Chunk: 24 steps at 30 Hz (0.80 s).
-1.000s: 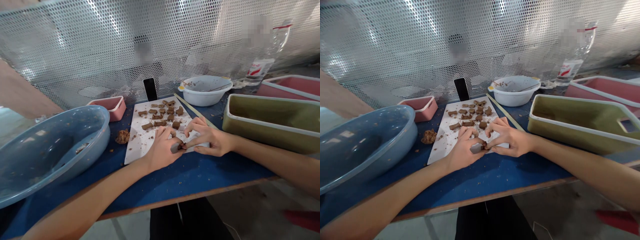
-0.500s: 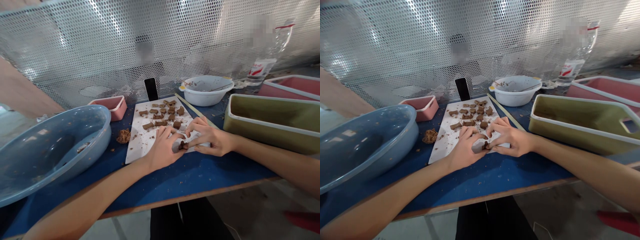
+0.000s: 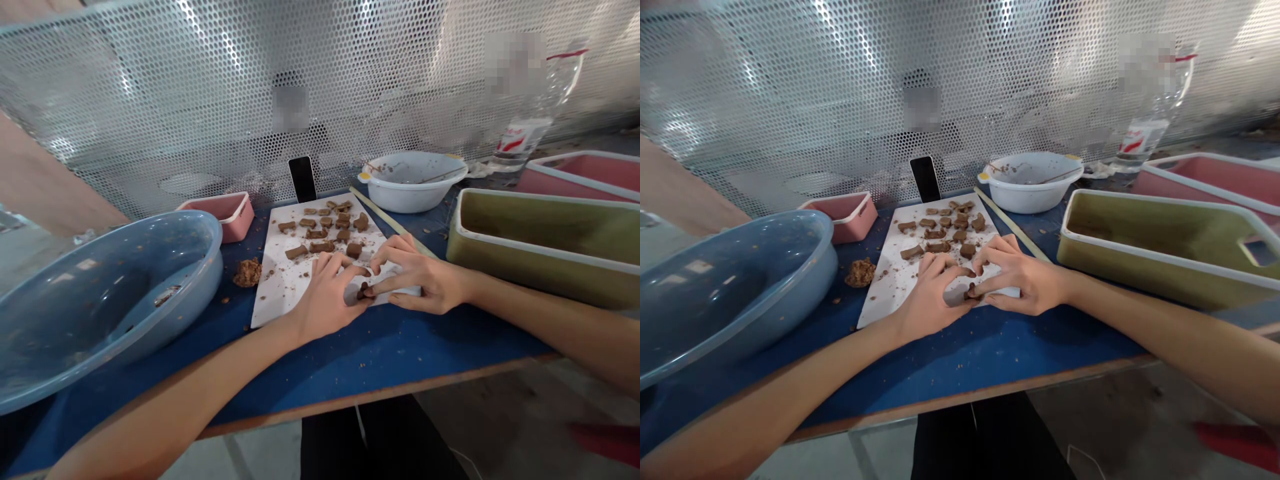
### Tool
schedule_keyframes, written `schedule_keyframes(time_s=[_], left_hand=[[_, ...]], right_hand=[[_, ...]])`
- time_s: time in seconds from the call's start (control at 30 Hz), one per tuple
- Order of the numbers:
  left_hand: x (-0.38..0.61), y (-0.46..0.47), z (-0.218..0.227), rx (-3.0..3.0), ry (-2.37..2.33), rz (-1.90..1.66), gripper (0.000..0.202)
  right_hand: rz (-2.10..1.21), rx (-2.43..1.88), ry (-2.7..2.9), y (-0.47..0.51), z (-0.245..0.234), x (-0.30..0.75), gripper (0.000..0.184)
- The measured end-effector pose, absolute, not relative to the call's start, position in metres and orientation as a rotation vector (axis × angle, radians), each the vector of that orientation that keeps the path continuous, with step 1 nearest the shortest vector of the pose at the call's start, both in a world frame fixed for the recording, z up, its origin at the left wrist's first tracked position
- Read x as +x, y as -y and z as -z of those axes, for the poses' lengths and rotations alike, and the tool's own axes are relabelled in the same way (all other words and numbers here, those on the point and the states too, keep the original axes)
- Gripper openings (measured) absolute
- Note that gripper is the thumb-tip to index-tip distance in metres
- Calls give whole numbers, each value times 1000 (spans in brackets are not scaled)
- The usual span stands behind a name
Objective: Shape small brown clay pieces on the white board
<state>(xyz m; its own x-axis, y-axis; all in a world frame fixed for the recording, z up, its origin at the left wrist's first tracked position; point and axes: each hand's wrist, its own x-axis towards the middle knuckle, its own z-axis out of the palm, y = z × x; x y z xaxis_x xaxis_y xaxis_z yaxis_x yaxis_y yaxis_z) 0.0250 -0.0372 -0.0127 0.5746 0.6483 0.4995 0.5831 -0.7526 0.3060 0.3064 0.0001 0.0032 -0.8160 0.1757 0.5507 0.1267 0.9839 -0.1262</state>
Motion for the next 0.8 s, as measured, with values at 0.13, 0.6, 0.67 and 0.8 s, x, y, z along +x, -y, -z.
schedule_keyframes(time_s=[0.13,0.6,0.67,0.8], left_hand=[[25,37,14,2696,-1046,-919,33],[25,37,13,2692,-1065,-915,30],[25,38,12,2689,-1067,-907,31],[25,38,11,2691,-1037,-925,29]], right_hand=[[-106,-226,2556,1,-3,307,23],[-107,-264,2572,1,-2,309,24],[-99,-256,2564,1,-3,309,24],[-95,-253,2568,0,-4,310,25]])
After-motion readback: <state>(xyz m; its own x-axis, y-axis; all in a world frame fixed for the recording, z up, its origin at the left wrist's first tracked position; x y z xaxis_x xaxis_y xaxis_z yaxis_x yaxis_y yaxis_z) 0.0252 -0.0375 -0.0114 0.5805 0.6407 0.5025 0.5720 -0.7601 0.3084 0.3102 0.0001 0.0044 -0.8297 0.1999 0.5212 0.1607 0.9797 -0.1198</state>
